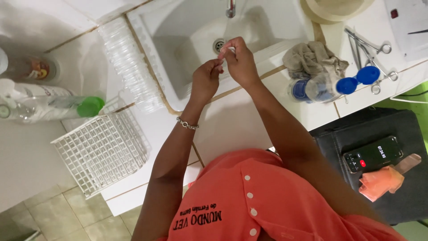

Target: The person repeatedly washes small transparent plastic cups under running water at a sink. They rinse each cup by hand, rotate it to clean the interior and exterior, and place it into a white wire basket on the counter. The process is repeated for multiple cups throughout the clip.

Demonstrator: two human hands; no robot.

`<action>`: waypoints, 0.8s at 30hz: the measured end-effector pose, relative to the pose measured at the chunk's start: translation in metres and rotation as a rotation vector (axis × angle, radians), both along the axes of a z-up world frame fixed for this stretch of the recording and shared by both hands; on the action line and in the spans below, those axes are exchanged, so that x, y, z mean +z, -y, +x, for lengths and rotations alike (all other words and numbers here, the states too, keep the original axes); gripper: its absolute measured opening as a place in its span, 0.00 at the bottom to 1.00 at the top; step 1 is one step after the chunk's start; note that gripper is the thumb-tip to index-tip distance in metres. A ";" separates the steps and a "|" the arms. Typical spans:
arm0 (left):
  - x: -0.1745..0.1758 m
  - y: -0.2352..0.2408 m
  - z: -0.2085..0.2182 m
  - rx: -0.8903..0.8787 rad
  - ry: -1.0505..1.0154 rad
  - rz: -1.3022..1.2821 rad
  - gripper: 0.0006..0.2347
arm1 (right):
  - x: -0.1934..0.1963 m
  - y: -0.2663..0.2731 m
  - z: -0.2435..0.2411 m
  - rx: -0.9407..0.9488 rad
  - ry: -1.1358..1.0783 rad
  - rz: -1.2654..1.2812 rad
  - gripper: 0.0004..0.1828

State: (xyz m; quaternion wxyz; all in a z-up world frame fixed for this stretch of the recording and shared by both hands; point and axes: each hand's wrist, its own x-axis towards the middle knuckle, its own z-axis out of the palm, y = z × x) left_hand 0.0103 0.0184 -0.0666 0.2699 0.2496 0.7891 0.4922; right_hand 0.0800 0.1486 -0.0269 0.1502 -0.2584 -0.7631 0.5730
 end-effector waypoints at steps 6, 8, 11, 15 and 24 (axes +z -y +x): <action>0.008 -0.019 -0.013 0.037 0.166 0.077 0.04 | -0.011 -0.066 -0.002 -0.402 -0.068 0.189 0.07; 0.002 -0.037 -0.024 0.031 0.107 0.106 0.05 | 0.005 -0.099 -0.003 -0.502 -0.209 0.332 0.08; 0.000 -0.063 -0.034 0.035 0.061 0.242 0.06 | -0.003 -0.162 -0.006 -0.718 -0.344 0.515 0.10; 0.022 -0.079 -0.040 0.050 0.165 0.398 0.04 | -0.018 -0.191 -0.007 -0.844 -0.162 0.405 0.38; 0.037 -0.070 -0.041 0.098 0.230 0.355 0.05 | -0.016 -0.026 -0.030 -0.292 -0.086 -0.604 0.15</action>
